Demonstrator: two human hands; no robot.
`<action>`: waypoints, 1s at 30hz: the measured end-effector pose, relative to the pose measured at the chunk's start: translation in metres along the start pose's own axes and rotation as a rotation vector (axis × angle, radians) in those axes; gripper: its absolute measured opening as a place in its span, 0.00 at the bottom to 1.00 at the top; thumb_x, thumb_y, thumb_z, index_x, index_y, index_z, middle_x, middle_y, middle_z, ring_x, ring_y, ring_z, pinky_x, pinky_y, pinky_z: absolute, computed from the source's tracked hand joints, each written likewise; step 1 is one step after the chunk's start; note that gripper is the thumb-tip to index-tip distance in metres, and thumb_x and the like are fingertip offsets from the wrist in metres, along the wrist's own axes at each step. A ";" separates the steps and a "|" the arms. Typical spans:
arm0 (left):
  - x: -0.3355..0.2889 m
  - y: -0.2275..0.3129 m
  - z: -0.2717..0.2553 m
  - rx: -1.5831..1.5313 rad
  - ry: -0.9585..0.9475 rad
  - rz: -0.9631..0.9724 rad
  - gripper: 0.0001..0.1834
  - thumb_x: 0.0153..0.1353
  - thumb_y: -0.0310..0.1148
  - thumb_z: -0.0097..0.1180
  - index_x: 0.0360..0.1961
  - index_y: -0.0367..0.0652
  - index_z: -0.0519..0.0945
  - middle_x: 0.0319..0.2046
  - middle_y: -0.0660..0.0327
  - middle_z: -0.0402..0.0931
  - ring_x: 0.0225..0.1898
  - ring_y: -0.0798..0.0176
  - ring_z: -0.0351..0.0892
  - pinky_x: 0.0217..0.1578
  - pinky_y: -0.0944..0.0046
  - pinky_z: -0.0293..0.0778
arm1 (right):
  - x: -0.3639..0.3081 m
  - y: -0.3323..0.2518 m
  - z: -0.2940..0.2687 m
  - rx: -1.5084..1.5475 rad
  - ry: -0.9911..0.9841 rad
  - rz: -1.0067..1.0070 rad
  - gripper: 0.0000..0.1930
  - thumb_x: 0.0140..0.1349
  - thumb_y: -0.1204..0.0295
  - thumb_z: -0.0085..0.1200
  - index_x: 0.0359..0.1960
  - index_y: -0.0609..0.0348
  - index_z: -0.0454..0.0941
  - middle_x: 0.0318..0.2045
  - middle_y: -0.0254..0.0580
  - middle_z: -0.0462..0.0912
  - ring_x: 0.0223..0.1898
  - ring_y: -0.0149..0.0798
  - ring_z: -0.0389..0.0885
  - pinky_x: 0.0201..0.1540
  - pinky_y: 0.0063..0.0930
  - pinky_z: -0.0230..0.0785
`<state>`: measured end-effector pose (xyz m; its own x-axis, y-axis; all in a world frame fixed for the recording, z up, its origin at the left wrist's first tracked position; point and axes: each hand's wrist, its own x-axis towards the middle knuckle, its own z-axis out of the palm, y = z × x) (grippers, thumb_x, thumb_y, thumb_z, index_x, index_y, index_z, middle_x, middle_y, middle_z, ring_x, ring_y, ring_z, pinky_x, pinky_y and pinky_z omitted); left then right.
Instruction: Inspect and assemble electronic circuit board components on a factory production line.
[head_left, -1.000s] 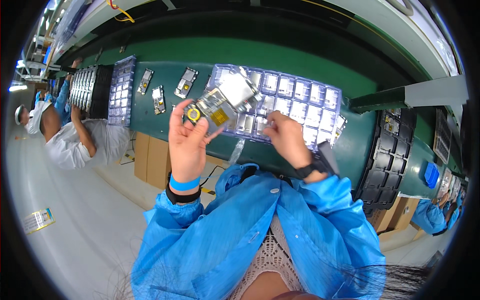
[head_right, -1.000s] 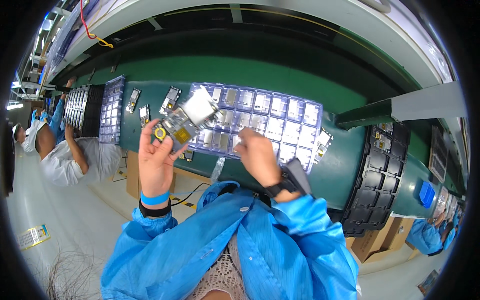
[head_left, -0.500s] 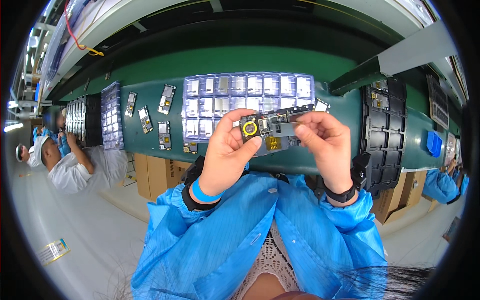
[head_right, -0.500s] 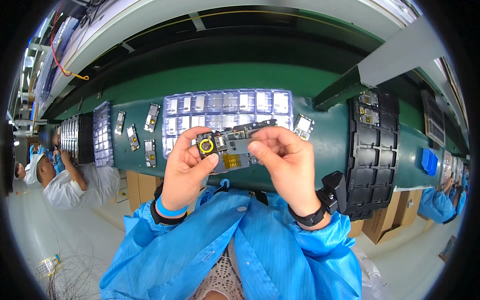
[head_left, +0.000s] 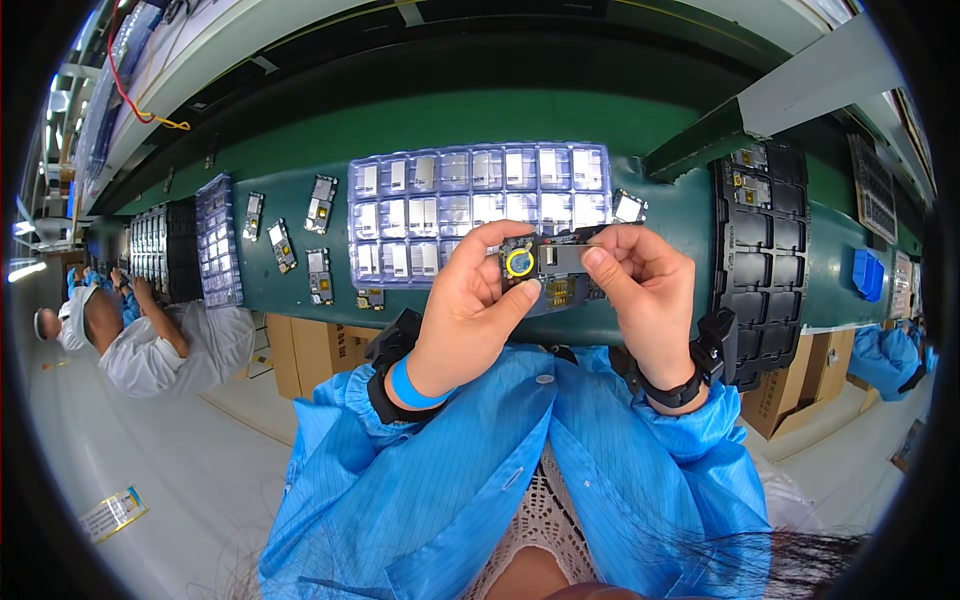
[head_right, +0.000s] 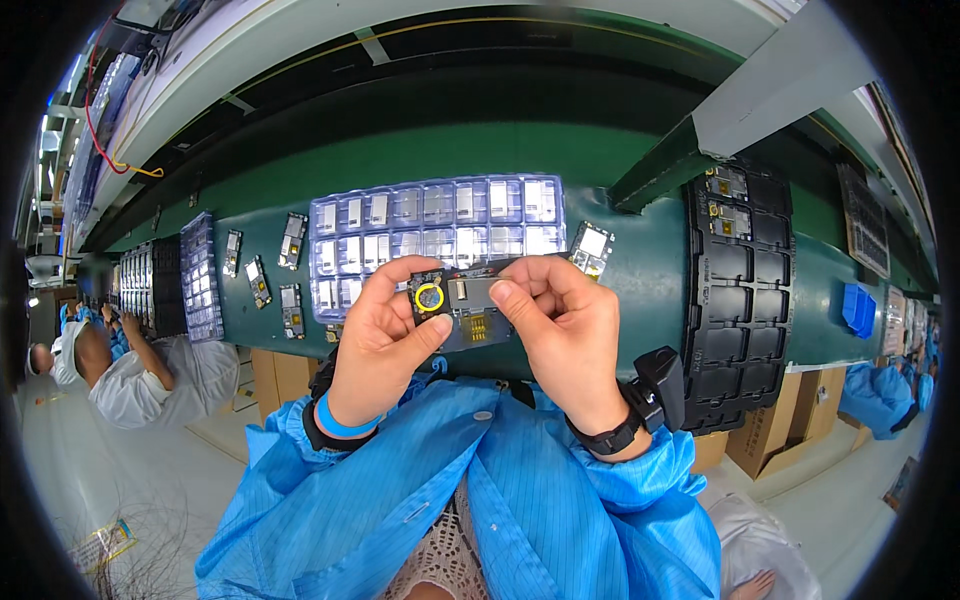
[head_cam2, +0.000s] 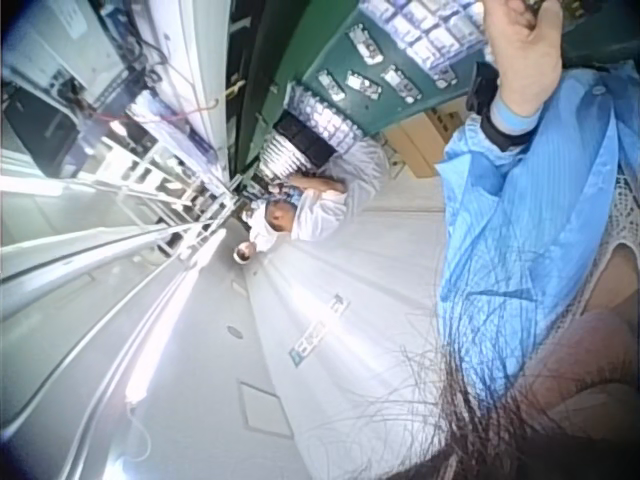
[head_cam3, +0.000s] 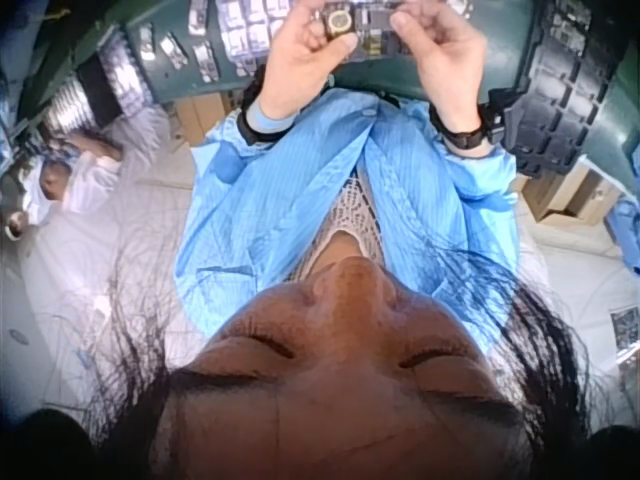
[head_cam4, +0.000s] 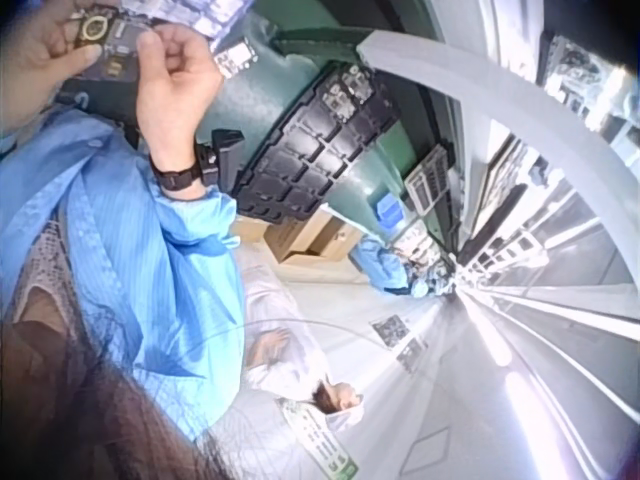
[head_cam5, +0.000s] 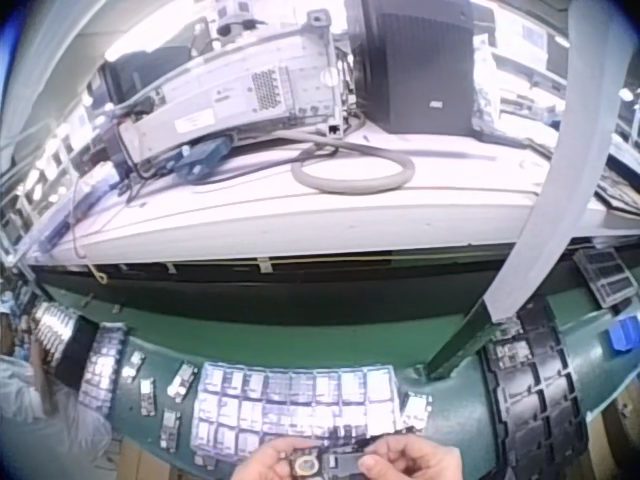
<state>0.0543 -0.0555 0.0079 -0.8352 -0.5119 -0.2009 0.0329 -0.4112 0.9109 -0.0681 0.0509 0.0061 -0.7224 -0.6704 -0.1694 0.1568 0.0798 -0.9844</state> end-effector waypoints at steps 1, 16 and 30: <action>0.000 0.000 0.000 0.005 -0.001 -0.004 0.23 0.54 0.15 0.46 0.52 0.36 0.59 0.39 0.56 0.73 0.41 0.71 0.73 0.41 0.74 0.69 | 0.000 0.000 0.000 0.011 0.000 -0.002 0.04 0.53 0.78 0.55 0.28 0.67 0.75 0.20 0.28 0.74 0.20 0.16 0.65 0.22 0.10 0.58; 0.003 -0.001 0.000 0.018 -0.004 -0.002 0.23 0.54 0.15 0.45 0.51 0.36 0.59 0.39 0.56 0.72 0.40 0.72 0.72 0.40 0.74 0.69 | 0.002 0.007 0.004 -0.113 0.093 -0.098 0.04 0.51 0.77 0.56 0.25 0.66 0.75 0.15 0.28 0.73 0.16 0.16 0.62 0.18 0.12 0.56; 0.006 -0.003 0.002 0.033 0.011 -0.004 0.19 0.55 0.17 0.47 0.48 0.37 0.61 0.37 0.56 0.73 0.38 0.72 0.72 0.37 0.74 0.69 | 0.002 0.002 0.005 -0.306 0.167 -0.208 0.06 0.47 0.77 0.59 0.25 0.66 0.76 0.18 0.37 0.76 0.15 0.22 0.68 0.17 0.16 0.61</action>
<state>0.0479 -0.0564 0.0044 -0.8291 -0.5188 -0.2083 0.0116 -0.3885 0.9214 -0.0658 0.0459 0.0041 -0.8209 -0.5686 0.0541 -0.1935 0.1878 -0.9630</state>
